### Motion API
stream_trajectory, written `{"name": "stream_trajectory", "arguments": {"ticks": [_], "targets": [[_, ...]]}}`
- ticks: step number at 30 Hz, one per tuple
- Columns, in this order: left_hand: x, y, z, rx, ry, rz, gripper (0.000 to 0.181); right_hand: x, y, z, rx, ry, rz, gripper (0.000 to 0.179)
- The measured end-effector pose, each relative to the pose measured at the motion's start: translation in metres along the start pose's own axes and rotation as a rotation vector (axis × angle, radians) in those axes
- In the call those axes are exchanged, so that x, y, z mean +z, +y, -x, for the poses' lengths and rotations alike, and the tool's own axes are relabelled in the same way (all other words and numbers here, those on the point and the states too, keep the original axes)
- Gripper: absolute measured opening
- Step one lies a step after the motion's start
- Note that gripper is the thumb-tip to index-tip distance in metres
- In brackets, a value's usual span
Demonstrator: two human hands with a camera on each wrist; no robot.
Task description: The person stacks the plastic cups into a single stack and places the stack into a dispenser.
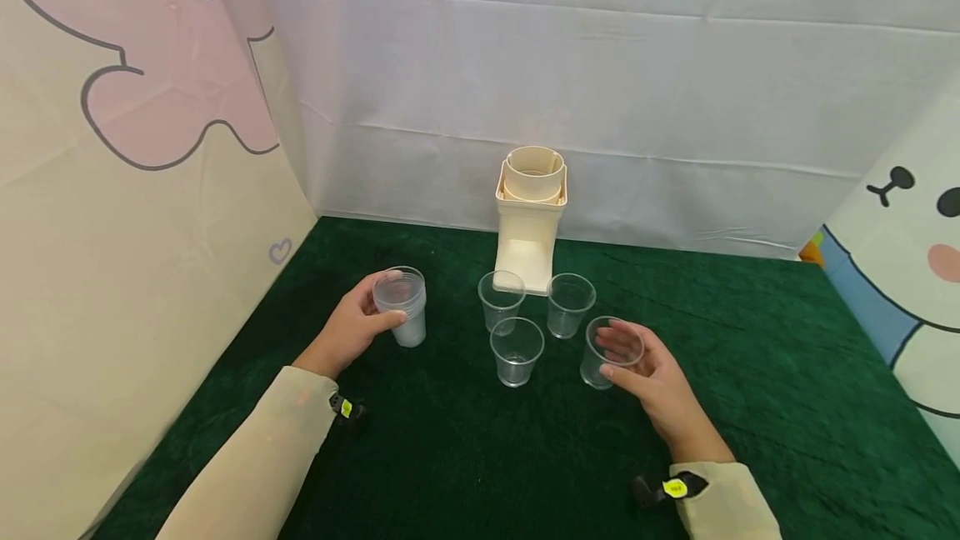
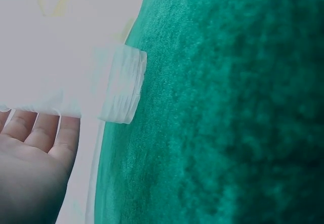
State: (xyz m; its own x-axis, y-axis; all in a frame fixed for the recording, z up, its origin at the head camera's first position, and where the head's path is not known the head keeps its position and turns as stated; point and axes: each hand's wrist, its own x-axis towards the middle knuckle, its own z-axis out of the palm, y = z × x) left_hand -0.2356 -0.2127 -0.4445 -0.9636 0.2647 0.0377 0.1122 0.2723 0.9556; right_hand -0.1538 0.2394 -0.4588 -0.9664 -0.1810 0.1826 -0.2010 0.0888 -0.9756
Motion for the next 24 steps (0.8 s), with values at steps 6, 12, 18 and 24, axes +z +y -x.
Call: {"name": "stream_trajectory", "arguments": {"ticks": [6, 12, 18, 24], "targets": [[0.000, 0.001, 0.000, -0.001, -0.001, -0.003, 0.066, 0.002, -0.006, -0.001, -0.008, -0.001, 0.028, 0.056], [0.000, 0.002, 0.000, -0.003, 0.003, -0.011, 0.066, 0.004, -0.009, -0.006, 0.050, -0.004, 0.088, 0.059], [0.001, 0.002, 0.000, -0.004, 0.008, -0.022, 0.065, 0.003, -0.015, -0.010, 0.047, -0.018, 0.102, 0.061], [0.001, 0.003, 0.000, -0.001, 0.002, -0.019, 0.066, 0.004, -0.023, -0.015, 0.031, -0.036, 0.131, 0.060]]}}
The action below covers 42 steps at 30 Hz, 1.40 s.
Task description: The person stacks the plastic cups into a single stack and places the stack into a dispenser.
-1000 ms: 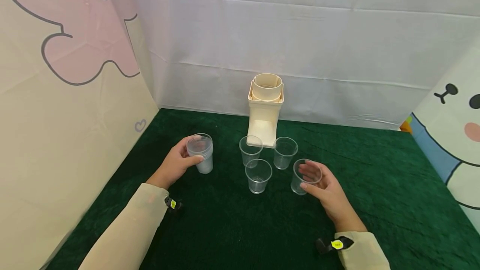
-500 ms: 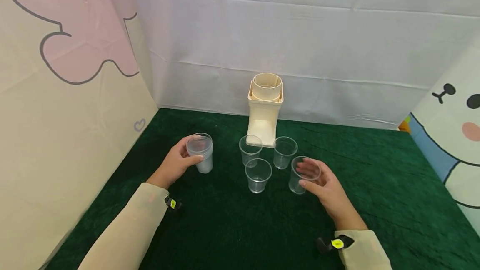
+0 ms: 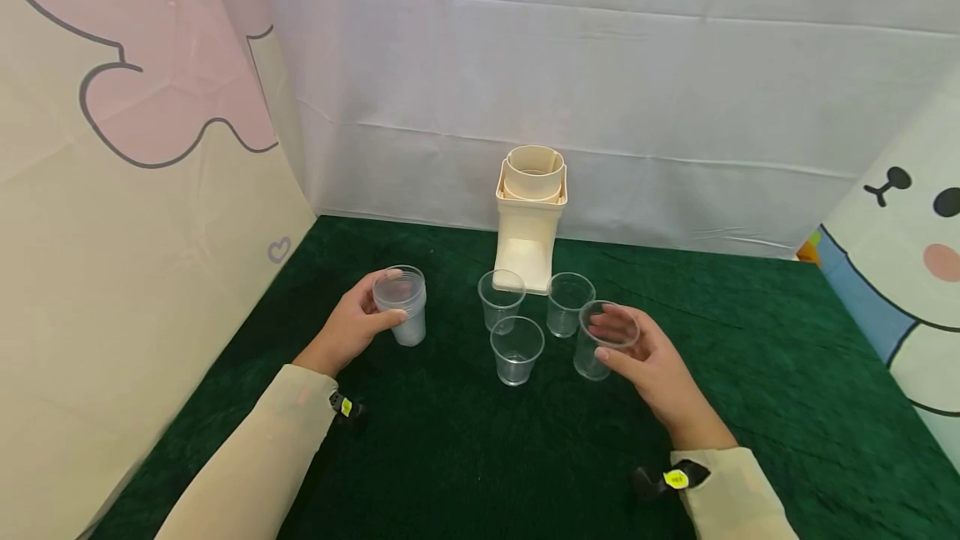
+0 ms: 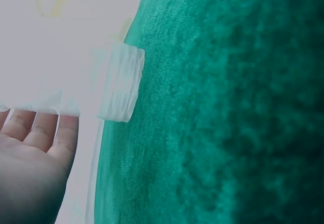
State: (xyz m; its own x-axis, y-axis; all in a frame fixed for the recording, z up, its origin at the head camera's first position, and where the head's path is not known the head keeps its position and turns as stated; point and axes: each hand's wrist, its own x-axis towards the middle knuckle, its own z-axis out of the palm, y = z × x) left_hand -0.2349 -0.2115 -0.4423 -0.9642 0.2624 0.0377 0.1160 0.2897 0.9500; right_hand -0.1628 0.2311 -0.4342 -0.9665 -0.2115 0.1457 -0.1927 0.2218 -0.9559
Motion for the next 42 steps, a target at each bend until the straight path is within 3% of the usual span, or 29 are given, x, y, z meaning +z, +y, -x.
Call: {"name": "stream_trajectory", "arguments": {"ticks": [10, 26, 42], "targets": [[-0.001, 0.000, -0.002, 0.008, -0.009, 0.003, 0.066, 0.003, -0.014, -0.015, 0.012, -0.063, 0.060, 0.060], [0.000, 0.007, -0.002, 0.004, -0.012, 0.012, 0.065, -0.006, -0.044, -0.029, -0.032, -0.073, 0.065, 0.061], [0.000, 0.004, -0.002, 0.012, -0.012, 0.014, 0.066, 0.016, -0.074, -0.057, -0.088, -0.127, 0.003, 0.061]]}}
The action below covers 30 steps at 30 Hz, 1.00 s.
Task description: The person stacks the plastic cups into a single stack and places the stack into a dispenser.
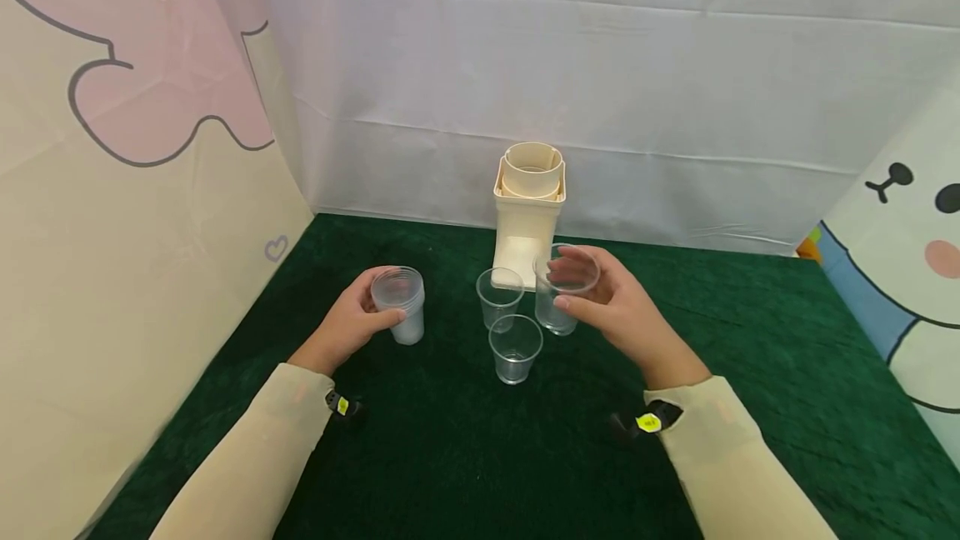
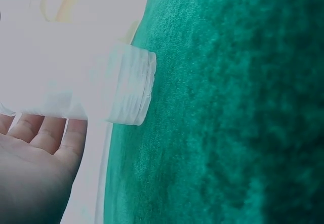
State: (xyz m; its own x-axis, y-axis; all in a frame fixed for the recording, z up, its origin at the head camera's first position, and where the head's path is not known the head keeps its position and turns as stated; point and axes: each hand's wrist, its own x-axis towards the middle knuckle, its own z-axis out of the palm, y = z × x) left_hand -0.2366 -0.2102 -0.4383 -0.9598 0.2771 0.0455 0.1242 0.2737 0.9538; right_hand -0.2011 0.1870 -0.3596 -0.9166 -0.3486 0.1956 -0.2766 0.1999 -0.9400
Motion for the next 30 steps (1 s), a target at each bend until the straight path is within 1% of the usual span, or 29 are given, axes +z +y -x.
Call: {"name": "stream_trajectory", "arguments": {"ticks": [8, 14, 19, 24, 30], "targets": [[-0.001, -0.002, 0.000, -0.002, 0.000, 0.000, 0.066, 0.014, -0.002, -0.009, -0.025, -0.023, -0.072, 0.060], [-0.001, -0.003, 0.000, -0.006, 0.000, -0.005, 0.065, 0.024, -0.008, -0.015, -0.035, -0.039, -0.089, 0.060], [-0.001, -0.002, 0.000, -0.005, 0.000, -0.012, 0.065, 0.033, -0.015, -0.021, -0.032, -0.072, -0.109, 0.060], [-0.001, -0.002, 0.001, -0.003, 0.003, -0.025, 0.065, 0.042, -0.019, -0.027, -0.033, -0.092, -0.108, 0.060], [-0.001, -0.002, 0.001, -0.003, 0.004, -0.027, 0.064, 0.052, -0.021, -0.034, -0.037, -0.097, -0.069, 0.059]]}}
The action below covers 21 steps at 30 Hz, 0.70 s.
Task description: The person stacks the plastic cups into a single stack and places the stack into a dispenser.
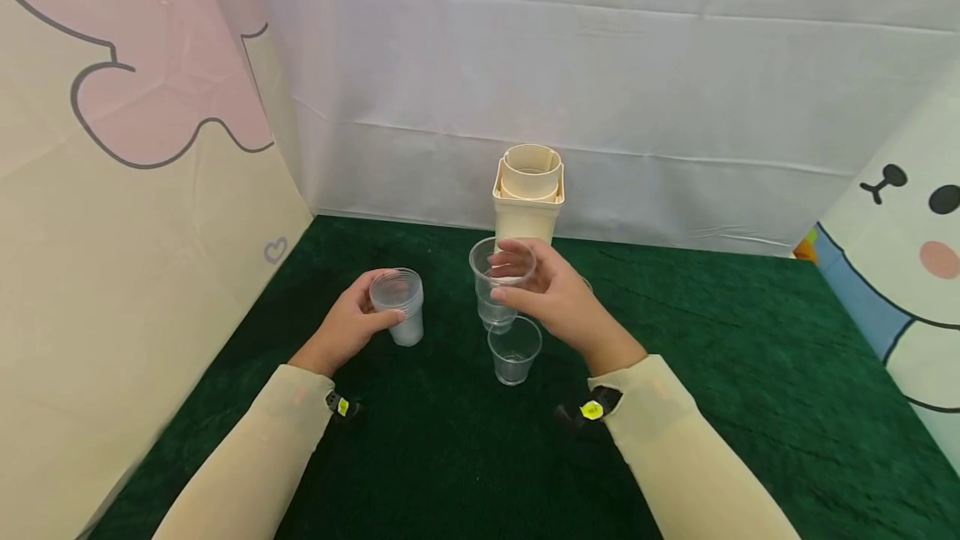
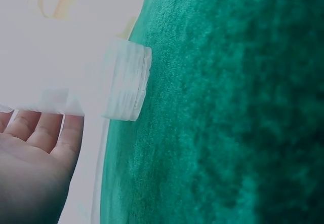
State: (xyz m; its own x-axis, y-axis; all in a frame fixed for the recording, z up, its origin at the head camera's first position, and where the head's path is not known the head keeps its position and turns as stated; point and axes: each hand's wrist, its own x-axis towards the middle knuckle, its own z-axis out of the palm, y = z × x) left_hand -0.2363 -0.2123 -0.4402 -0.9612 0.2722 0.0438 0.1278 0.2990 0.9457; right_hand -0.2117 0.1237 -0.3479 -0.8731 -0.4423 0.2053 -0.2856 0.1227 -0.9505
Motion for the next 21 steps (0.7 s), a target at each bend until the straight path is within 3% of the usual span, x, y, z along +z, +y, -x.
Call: {"name": "stream_trajectory", "arguments": {"ticks": [12, 21], "targets": [[0.000, -0.002, -0.003, 0.011, 0.000, -0.008, 0.063, 0.016, -0.002, -0.016, 0.003, -0.008, -0.024, 0.059], [-0.001, -0.001, -0.001, -0.009, -0.003, -0.011, 0.064, 0.042, -0.006, -0.033, 0.008, -0.035, -0.047, 0.062]]}}
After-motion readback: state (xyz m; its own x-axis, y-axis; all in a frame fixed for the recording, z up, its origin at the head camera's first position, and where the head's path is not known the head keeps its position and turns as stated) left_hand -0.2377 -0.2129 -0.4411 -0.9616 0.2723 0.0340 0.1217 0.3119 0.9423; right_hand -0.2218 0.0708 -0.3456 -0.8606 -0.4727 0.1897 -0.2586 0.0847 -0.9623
